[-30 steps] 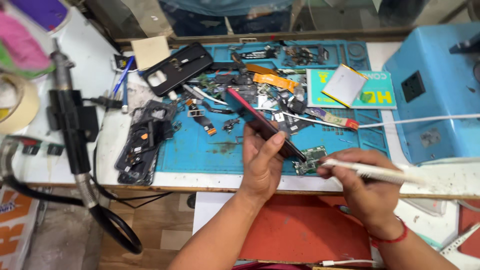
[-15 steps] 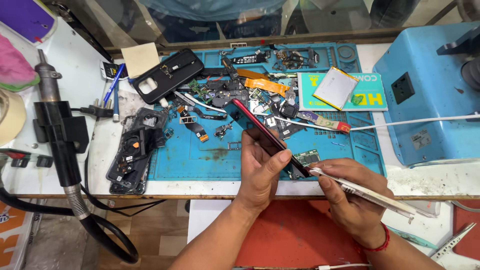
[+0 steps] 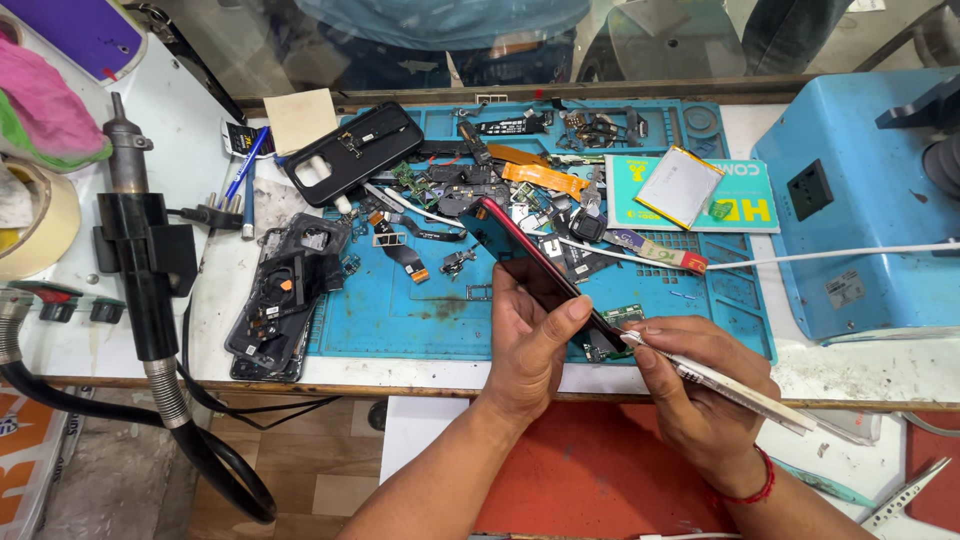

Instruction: The person holds a disassembled smartphone and uses a metal spudger to pry and separate the screen assembly from the phone's frame. They work along the edges of the device, carefully lifting the display to disconnect internal components.

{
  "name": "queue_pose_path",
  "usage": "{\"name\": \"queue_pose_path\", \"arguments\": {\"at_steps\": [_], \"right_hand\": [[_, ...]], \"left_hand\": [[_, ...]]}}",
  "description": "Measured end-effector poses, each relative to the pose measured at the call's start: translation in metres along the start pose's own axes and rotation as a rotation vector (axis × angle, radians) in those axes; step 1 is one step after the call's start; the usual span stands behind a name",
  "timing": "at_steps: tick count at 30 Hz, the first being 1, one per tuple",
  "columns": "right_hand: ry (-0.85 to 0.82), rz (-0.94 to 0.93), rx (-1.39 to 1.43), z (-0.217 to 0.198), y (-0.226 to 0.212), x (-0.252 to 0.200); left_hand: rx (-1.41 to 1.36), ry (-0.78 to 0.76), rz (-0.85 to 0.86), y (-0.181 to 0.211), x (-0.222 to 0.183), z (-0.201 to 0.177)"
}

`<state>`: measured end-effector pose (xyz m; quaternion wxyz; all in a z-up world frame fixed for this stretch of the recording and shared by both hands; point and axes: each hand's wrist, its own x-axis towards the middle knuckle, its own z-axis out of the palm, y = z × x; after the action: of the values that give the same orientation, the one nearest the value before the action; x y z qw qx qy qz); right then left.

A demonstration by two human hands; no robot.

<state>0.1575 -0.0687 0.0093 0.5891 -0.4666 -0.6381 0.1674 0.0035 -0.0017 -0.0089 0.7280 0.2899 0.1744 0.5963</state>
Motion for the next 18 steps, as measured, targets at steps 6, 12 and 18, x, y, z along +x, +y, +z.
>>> {"name": "queue_pose_path", "arguments": {"at_steps": [6, 12, 18], "right_hand": [[0.003, 0.027, 0.005, 0.0, 0.002, -0.002], [-0.011, -0.004, 0.0, 0.001, -0.001, 0.003], [-0.031, -0.211, -0.263, 0.003, -0.01, 0.012]], "left_hand": [[0.0, -0.006, -0.009, 0.003, 0.001, 0.002], [0.003, 0.002, -0.026, 0.006, 0.001, 0.004], [0.056, -0.02, 0.063, 0.005, 0.001, 0.005]]}}
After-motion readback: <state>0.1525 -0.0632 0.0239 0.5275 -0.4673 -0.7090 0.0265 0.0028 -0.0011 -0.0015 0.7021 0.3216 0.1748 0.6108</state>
